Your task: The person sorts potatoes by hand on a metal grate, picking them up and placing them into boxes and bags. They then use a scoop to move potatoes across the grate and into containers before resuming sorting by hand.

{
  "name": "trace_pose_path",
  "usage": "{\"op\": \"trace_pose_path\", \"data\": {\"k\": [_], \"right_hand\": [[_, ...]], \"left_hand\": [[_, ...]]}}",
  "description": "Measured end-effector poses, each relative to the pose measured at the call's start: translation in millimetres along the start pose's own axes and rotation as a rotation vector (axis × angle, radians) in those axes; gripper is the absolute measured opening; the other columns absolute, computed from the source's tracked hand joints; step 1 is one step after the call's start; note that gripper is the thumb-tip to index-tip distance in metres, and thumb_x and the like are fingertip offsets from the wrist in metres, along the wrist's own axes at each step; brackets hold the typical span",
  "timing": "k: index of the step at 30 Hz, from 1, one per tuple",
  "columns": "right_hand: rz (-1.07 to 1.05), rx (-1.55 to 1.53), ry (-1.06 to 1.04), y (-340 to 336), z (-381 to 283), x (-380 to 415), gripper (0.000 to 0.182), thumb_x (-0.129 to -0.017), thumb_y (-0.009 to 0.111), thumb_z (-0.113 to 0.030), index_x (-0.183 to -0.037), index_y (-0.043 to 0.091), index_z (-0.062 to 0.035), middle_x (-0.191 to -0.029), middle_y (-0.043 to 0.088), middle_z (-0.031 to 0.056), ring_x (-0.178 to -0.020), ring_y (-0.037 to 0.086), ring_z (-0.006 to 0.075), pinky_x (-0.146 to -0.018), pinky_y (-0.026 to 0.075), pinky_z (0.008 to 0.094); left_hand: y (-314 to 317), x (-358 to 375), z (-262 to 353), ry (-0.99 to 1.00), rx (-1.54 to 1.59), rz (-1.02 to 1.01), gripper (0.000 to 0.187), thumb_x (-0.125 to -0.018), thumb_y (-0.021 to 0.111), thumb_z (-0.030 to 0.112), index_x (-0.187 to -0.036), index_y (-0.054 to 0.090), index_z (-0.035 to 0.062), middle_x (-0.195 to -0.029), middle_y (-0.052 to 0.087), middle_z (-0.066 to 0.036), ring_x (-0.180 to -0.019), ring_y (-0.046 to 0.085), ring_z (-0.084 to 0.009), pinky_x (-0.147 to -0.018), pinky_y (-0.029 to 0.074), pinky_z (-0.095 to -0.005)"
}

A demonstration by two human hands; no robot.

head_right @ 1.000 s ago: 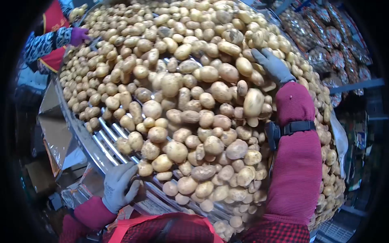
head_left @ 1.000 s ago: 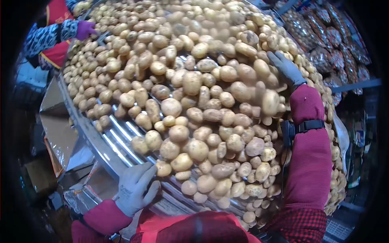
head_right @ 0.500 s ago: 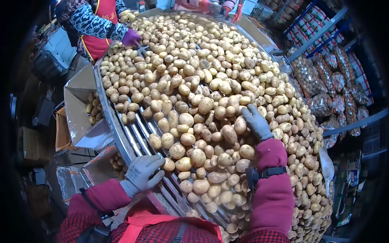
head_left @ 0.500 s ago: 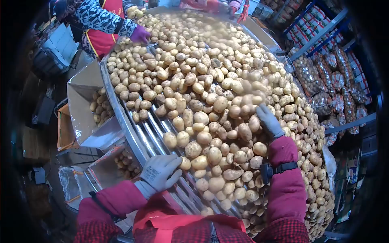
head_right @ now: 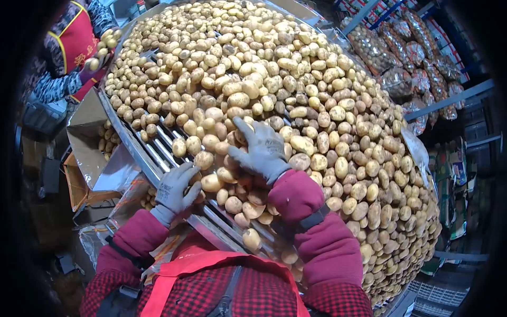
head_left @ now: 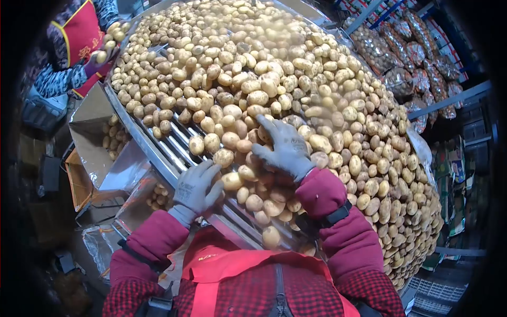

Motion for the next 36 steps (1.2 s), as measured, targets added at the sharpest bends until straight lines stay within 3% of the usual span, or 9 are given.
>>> {"op": "trace_pose_path", "data": {"k": [5, 6, 12, 14, 20, 22, 26, 32, 36], "right_hand": [[0.045, 0.103, -0.118, -17, -34, 61, 0.072, -0.082, 0.078, -0.047, -0.147, 0.058, -0.0239, -0.142, 0.052, 0.0198, -0.132, 0.048, 0.0429, -0.11, 0.038, 0.0567], [0.023, 0.069, -0.108, -19, -33, 69, 0.072, -0.082, 0.08, -0.046, -0.147, 0.058, -0.0223, -0.143, 0.05, 0.0221, -0.133, 0.047, 0.0444, -0.111, 0.037, 0.058], [-0.008, 0.017, 0.002, -31, -38, 128, 0.071, -0.081, 0.081, -0.045, -0.145, 0.061, -0.0215, -0.145, 0.049, 0.0235, -0.131, 0.048, 0.0434, -0.11, 0.038, 0.0572], [0.0, 0.009, -0.016, -32, -36, 140, 0.068, -0.083, 0.08, -0.043, -0.144, 0.061, -0.0206, -0.145, 0.05, 0.0238, -0.13, 0.049, 0.0432, -0.109, 0.039, 0.0569], [0.025, -0.074, 0.098, -41, -35, 183, 0.047, -0.09, 0.074, -0.03, -0.131, 0.068, -0.0084, -0.146, 0.057, 0.0182, -0.138, 0.05, 0.0423, -0.113, 0.04, 0.0556], [0.097, -0.215, 0.117, -42, -26, 194, 0.044, -0.091, 0.073, -0.027, -0.129, 0.069, -0.0053, -0.146, 0.059, 0.0183, -0.138, 0.052, 0.0423, -0.114, 0.042, 0.0529], [0.175, -0.26, 0.121, -42, -20, 198, 0.04, -0.091, 0.072, -0.022, -0.127, 0.07, -0.0051, -0.141, 0.063, 0.0205, -0.131, 0.058, 0.0441, -0.111, 0.046, 0.0533], [0.277, -0.249, 0.064, -35, -19, 196, 0.041, -0.092, 0.072, -0.02, -0.128, 0.068, -0.0023, -0.135, 0.065, 0.0224, -0.124, 0.061, 0.0459, -0.108, 0.049, 0.0534], [0.308, -0.26, 0.09, -28, -17, 194, 0.039, -0.092, 0.074, -0.019, -0.126, 0.067, 0.0003, -0.133, 0.066, 0.0246, -0.123, 0.063, 0.0455, -0.108, 0.049, 0.0539]], "left_hand": [[2, 0, -2, -0.055, 0.054, -0.067, 0.048, -0.094, 0.071, 0.031, -0.135, 0.066, 0.0062, -0.134, 0.066, -0.02, -0.116, 0.064, -0.0394, -0.101, 0.05, -0.0479], [4, 1, -4, -0.026, 0.035, -0.044, 0.048, -0.094, 0.07, 0.032, -0.135, 0.065, 0.0089, -0.134, 0.065, -0.015, -0.116, 0.064, -0.0354, -0.099, 0.05, -0.0472], [4, -4, -5, -0.006, 0.052, -0.068, 0.047, -0.094, 0.07, 0.032, -0.135, 0.067, 0.0083, -0.134, 0.065, -0.016, -0.118, 0.063, -0.0364, -0.103, 0.049, -0.0476], [3, -8, -9, -0.024, 0.126, -0.096, 0.04, -0.096, 0.071, 0.025, -0.131, 0.068, 0.006, -0.132, 0.068, -0.02, -0.122, 0.065, -0.0393, -0.106, 0.05, -0.0474], [-12, -77, 31, 0.106, 0.201, 0.042, 0.041, -0.094, 0.073, 0.018, -0.133, 0.069, 0.0082, -0.128, 0.07, -0.019, -0.115, 0.068, -0.039, -0.102, 0.053, -0.0468], [1, -113, 63, 0.319, 0.272, -0.024, 0.043, -0.092, 0.071, 0.011, -0.135, 0.067, 0.0079, -0.131, 0.069, -0.018, -0.118, 0.066, -0.0385, -0.104, 0.051, -0.046], [65, -181, 124, 0.603, 0.19, -0.122, 0.051, -0.094, 0.071, 0.02, -0.144, 0.061, 0.0134, -0.143, 0.06, -0.016, -0.128, 0.059, -0.0367, -0.108, 0.047, -0.0491], [108, -230, 146, 0.661, 0.195, -0.578, 0.039, -0.097, 0.061, 0.032, -0.133, 0.068, 0.0197, -0.134, 0.063, -0.012, -0.124, 0.061, -0.0348, -0.104, 0.047, -0.0518], [77, -212, 146, 0.579, 0.047, -0.577, 0.044, -0.088, 0.068, 0.024, -0.132, 0.068, 0.02, -0.123, 0.062, -0.016, -0.117, 0.061, -0.0375, -0.097, 0.052, -0.0498]]}}
Point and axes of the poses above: each hand's wrist, its own x-axis away from the middle knuckle, its own y-axis out of the palm, z = x × y, the point moved 1 cm from there along -x, towards the middle knuckle
